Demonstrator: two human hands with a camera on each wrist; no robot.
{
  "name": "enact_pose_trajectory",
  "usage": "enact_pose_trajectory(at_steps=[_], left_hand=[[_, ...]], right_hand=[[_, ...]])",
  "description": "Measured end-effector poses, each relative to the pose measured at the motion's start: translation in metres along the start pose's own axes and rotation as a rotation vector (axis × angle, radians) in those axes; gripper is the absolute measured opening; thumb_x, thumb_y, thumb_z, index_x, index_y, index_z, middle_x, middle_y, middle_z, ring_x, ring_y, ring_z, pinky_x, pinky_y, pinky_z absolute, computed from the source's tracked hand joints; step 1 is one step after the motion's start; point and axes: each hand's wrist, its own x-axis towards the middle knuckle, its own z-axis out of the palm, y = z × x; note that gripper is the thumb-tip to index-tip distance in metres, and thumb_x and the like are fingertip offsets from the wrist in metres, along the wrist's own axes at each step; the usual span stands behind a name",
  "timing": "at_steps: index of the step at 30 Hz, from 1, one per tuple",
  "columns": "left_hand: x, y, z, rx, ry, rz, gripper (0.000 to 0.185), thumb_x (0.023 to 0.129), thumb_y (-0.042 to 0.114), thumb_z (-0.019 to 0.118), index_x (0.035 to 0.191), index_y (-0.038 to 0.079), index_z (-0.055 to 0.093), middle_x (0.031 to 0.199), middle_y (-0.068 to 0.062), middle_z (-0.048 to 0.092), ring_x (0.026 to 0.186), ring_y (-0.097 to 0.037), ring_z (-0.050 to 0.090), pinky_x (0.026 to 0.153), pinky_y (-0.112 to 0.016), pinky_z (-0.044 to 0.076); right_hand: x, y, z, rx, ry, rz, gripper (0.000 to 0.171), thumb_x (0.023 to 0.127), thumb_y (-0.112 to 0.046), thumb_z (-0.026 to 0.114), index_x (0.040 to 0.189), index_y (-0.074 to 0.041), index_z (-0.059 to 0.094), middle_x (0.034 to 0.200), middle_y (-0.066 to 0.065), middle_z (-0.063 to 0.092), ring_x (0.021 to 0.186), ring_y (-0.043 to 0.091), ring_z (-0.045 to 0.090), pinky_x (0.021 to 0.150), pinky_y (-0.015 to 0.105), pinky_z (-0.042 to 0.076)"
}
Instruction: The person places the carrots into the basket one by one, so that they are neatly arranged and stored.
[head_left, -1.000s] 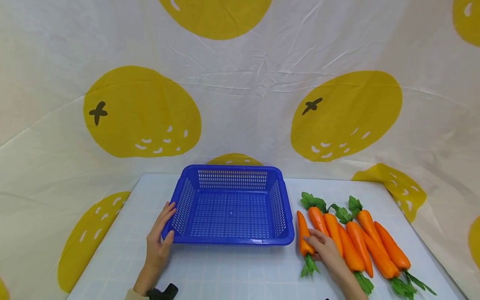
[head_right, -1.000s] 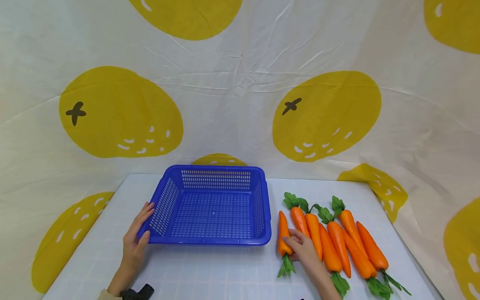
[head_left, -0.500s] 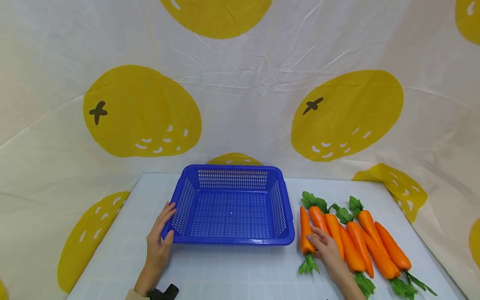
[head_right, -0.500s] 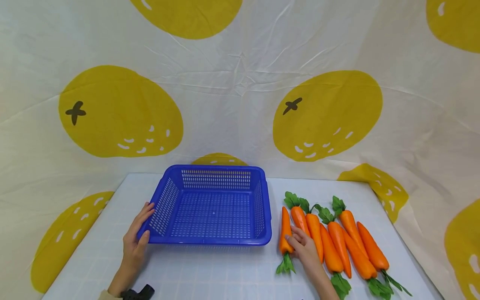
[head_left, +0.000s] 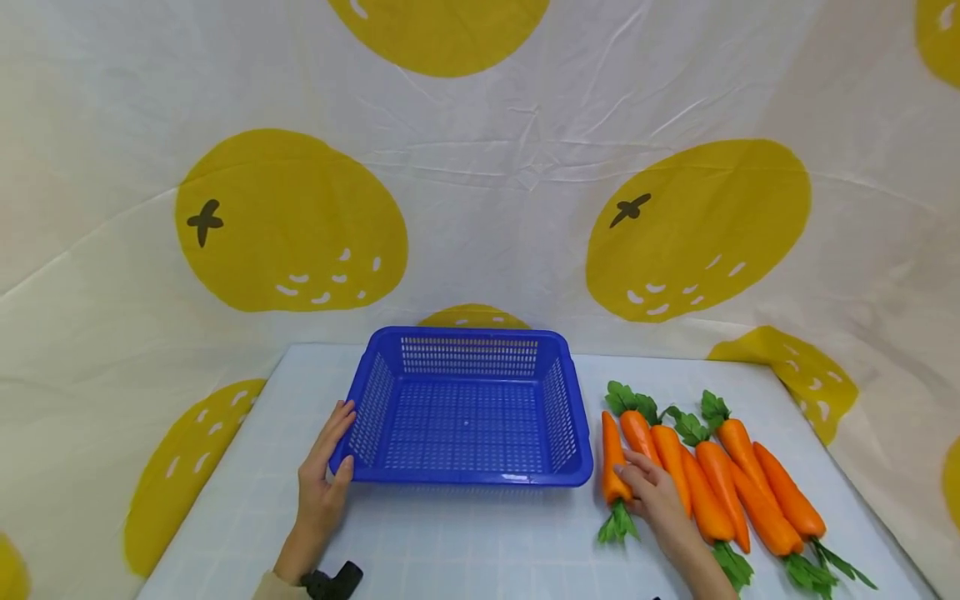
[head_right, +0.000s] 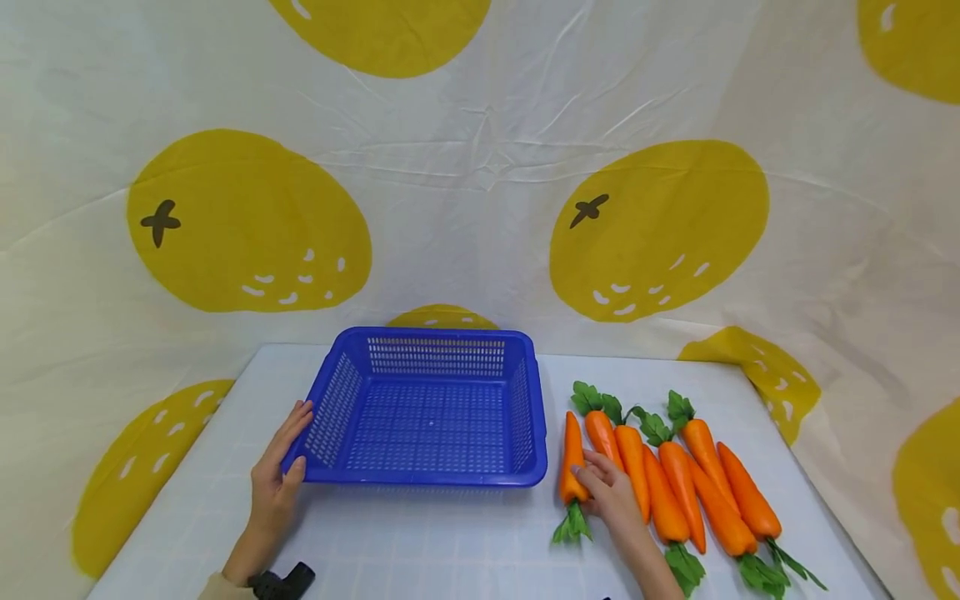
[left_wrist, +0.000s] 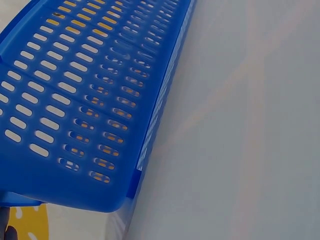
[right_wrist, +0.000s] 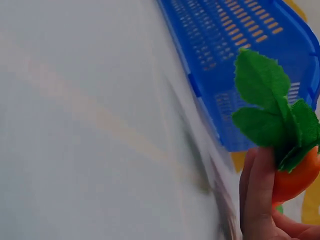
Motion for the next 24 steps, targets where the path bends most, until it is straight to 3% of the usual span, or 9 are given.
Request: enact_pose_trajectory(at_steps=[9,14,24], left_hand=[[0.0,0.001,0.0,0.046,0.009,-0.029,0.049,0.09,0.004,0.054,0.136,-0.011,0.051,0.148,-0.029,0.042,0.141,-0.039,0.036,0.116,-0.028,0.027],[-0.001,-0.001,0.001,0.049,0.022,-0.001,0.048,0.09,0.004,0.053,0.136,-0.012,0.051,0.144,-0.031,0.045,0.139,-0.041,0.038,0.117,-0.03,0.027],[0.0,0.0,0.002,0.058,0.039,0.029,0.045,0.089,0.001,0.051,0.131,-0.016,0.052,0.139,-0.036,0.048,0.137,-0.044,0.04,0.117,-0.031,0.026]], right_hand=[[-0.011,-0.032,-0.005,0.051,-0.048,-0.02,0.061,0.101,-0.027,0.053,0.15,0.003,0.031,0.126,0.004,0.053,0.095,0.006,0.059,0.083,0.021,0.053],[-0.015,-0.051,-0.004,0.103,-0.064,-0.077,0.058,0.103,-0.022,0.05,0.15,0.005,0.03,0.117,0.002,0.052,0.09,0.006,0.059,0.079,0.019,0.053],[-0.018,-0.088,0.004,0.16,-0.141,-0.166,0.054,0.103,-0.028,0.051,0.144,0.005,0.037,0.114,0.01,0.053,0.089,0.019,0.065,0.082,0.03,0.057]])
